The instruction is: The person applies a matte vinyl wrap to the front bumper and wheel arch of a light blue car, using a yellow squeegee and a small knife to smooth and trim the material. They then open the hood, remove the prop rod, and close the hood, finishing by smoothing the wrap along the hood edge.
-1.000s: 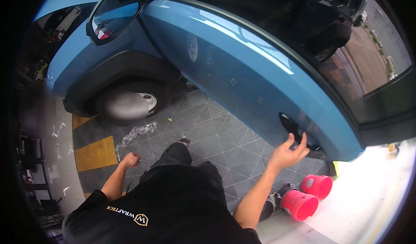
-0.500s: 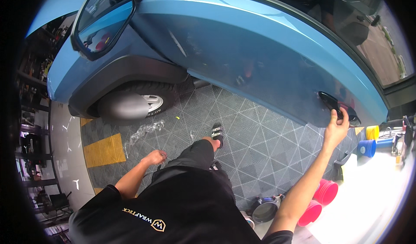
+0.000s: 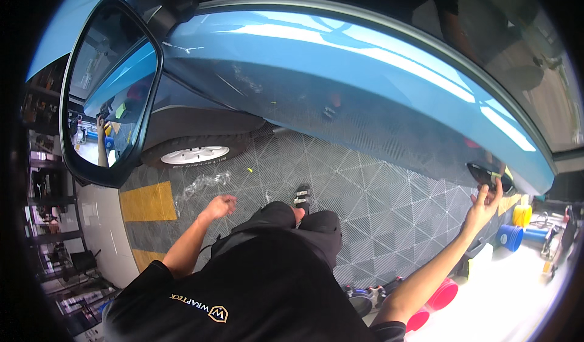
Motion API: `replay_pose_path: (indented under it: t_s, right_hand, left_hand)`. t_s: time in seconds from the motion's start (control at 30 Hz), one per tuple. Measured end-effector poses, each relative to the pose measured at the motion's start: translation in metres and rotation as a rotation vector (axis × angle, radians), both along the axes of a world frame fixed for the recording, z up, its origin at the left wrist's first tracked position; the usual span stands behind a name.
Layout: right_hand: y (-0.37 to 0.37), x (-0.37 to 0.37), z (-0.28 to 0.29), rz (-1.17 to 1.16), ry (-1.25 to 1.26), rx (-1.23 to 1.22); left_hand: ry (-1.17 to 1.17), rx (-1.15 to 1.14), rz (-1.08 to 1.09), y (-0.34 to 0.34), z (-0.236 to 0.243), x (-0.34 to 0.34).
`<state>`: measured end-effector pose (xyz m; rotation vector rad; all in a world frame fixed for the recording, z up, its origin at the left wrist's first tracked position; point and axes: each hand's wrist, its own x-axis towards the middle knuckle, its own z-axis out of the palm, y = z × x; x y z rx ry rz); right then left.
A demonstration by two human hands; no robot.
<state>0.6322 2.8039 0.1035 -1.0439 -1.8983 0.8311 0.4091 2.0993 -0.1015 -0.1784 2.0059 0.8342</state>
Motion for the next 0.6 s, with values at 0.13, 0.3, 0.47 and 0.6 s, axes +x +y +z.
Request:
replay_pose_path:
  t_s: [0.13,0.3,0.47,0.6]
  right_hand:
    - [0.003,0.004,-0.003,-0.011,-0.005,0.013]
    - [0.012,0.003,-0.009,0.023,0.017,0.042]
    - [0.02,-0.026,-0.013,0.0,0.13,0.067]
    - [0.035,-0.051,-0.009,0.054,0.149,0.0]
  left_hand:
    - [-0.014,-0.024,-0.023,0.007,0.004,0.0]
    - [-0.06,-0.137,-0.134,-0.001,-0.018,0.003]
    - [-0.132,-0.111,-0.106,0.009,-0.032,-0.009]
    - [-0.078,-0.106,-0.122,0.053,-0.028,-0.033]
